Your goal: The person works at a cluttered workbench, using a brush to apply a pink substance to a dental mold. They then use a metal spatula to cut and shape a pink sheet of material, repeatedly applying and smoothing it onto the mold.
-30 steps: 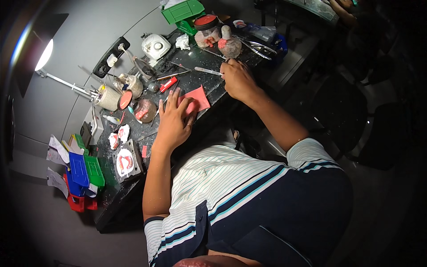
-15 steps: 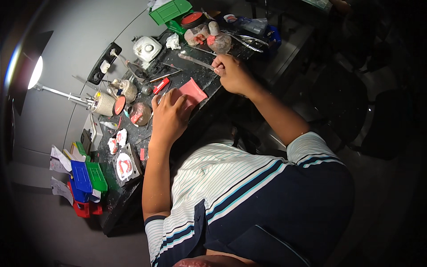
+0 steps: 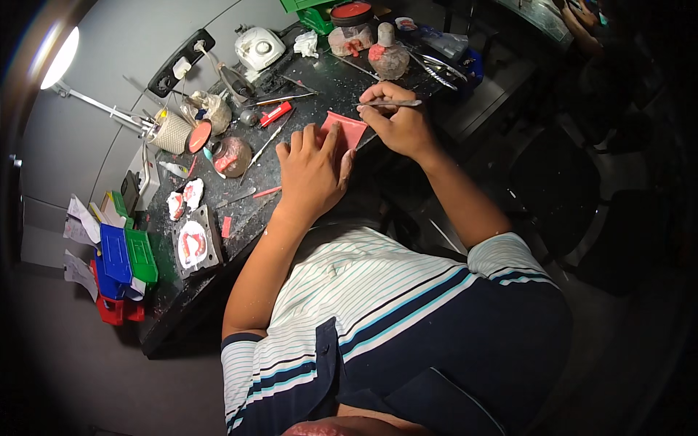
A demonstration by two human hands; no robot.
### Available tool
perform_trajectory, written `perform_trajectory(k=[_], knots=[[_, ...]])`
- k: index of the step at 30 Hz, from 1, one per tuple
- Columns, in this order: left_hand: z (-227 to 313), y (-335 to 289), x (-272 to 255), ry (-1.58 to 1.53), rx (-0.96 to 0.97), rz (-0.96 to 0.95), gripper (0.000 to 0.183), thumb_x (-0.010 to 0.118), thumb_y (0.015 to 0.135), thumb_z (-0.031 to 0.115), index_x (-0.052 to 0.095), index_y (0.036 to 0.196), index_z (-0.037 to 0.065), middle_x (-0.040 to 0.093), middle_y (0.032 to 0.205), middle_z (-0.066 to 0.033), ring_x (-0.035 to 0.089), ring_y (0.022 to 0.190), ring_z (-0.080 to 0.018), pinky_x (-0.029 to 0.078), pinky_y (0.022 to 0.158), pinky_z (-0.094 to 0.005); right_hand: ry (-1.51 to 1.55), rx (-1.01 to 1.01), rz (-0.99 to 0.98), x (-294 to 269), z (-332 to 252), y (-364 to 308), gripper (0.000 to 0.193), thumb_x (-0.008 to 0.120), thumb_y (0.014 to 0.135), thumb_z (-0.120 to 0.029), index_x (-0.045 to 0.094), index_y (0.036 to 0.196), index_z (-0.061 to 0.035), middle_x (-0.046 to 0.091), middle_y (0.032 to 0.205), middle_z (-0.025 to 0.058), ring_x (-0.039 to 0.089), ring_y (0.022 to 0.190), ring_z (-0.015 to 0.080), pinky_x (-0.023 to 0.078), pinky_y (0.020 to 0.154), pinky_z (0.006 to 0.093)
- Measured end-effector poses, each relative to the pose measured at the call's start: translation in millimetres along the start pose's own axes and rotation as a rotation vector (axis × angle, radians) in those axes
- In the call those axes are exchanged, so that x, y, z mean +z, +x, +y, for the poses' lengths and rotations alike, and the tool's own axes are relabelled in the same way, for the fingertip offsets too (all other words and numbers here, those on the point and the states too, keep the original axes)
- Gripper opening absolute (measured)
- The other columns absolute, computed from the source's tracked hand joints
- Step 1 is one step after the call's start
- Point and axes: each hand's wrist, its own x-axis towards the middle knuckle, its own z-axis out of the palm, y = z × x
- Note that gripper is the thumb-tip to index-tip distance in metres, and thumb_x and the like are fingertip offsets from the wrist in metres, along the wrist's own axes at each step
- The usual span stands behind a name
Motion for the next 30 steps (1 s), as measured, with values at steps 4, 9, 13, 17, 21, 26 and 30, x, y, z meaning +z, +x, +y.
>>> perform_trajectory(k=[4, 9, 13, 17, 21, 26, 30], knots=[[2, -2, 4, -0.043, -0.069, -0.053, 0.053, 0.064, 0.097, 0.042, 0.064, 0.135, 0.004, 0.060, 0.132, -0.0180, 0.055, 0.117, -0.0332, 0.038, 0.093, -0.0502, -0.311, -0.133, -0.021, 8, -16, -5, 0.014, 0.068, 0.094, -0.003, 0.072, 0.108, 0.0007, 0.077, 0.098, 0.0145, 0.077, 0.090, 0.0183, 0.059, 0.080, 0.0299], [-1, -1, 15, -0.059, -0.021, -0.006, 0.054, 0.064, 0.097, 0.039, 0.062, 0.135, 0.001, 0.058, 0.144, -0.0185, 0.052, 0.131, -0.0344, 0.036, 0.104, -0.0583, -0.447, -0.465, -0.153, 16, -20, -9, 0.027, 0.069, 0.094, 0.000, 0.074, 0.120, 0.0024, 0.076, 0.114, 0.0206, 0.075, 0.106, 0.0356, 0.059, 0.093, 0.0393], [-3, -1, 17, -0.097, -0.014, -0.008, 0.053, 0.064, 0.097, 0.037, 0.061, 0.134, -0.001, 0.059, 0.144, -0.0194, 0.052, 0.133, -0.0338, 0.035, 0.106, -0.0605, -0.409, -0.433, -0.162, 20, -16, -9, 0.025, 0.070, 0.093, 0.000, 0.074, 0.118, 0.0026, 0.075, 0.116, 0.0204, 0.075, 0.106, 0.0355, 0.059, 0.093, 0.0393], [-3, -1, 18, -0.089, 0.001, -0.003, 0.052, 0.064, 0.098, 0.036, 0.061, 0.134, -0.001, 0.060, 0.144, -0.0199, 0.053, 0.132, -0.0339, 0.035, 0.106, -0.0609, -0.421, -0.466, -0.176, 23, -9, -6, 0.022, 0.069, 0.093, 0.000, 0.075, 0.115, 0.0027, 0.076, 0.114, 0.0201, 0.074, 0.105, 0.0352, 0.059, 0.093, 0.0400], [-4, -1, 19, -0.082, 0.020, 0.006, 0.058, 0.058, 0.099, 0.040, 0.062, 0.135, -0.005, 0.061, 0.141, -0.0230, 0.055, 0.127, -0.0335, 0.036, 0.106, -0.0619, -0.442, -0.482, -0.178, 24, -7, -4, 0.022, 0.069, 0.093, -0.001, 0.074, 0.114, 0.0029, 0.075, 0.113, 0.0193, 0.074, 0.104, 0.0354, 0.058, 0.094, 0.0409], [-3, -2, 19, -0.065, 0.003, 0.003, 0.055, 0.064, 0.097, 0.037, 0.061, 0.134, -0.002, 0.061, 0.144, -0.0202, 0.054, 0.133, -0.0334, 0.035, 0.108, -0.0623, -0.479, -0.485, -0.181, 27, -8, -3, 0.021, 0.069, 0.093, 0.000, 0.074, 0.113, 0.0033, 0.076, 0.113, 0.0189, 0.074, 0.105, 0.0348, 0.057, 0.094, 0.0407], [-4, -2, 21, -0.035, 0.030, 0.046, 0.054, 0.059, 0.098, 0.040, 0.063, 0.131, -0.003, 0.062, 0.139, -0.0214, 0.056, 0.125, -0.0323, 0.035, 0.105, -0.0616, -0.550, -0.486, -0.183, 29, -9, -2, 0.023, 0.068, 0.092, 0.002, 0.074, 0.114, 0.0034, 0.075, 0.113, 0.0188, 0.074, 0.105, 0.0352, 0.057, 0.094, 0.0401]])
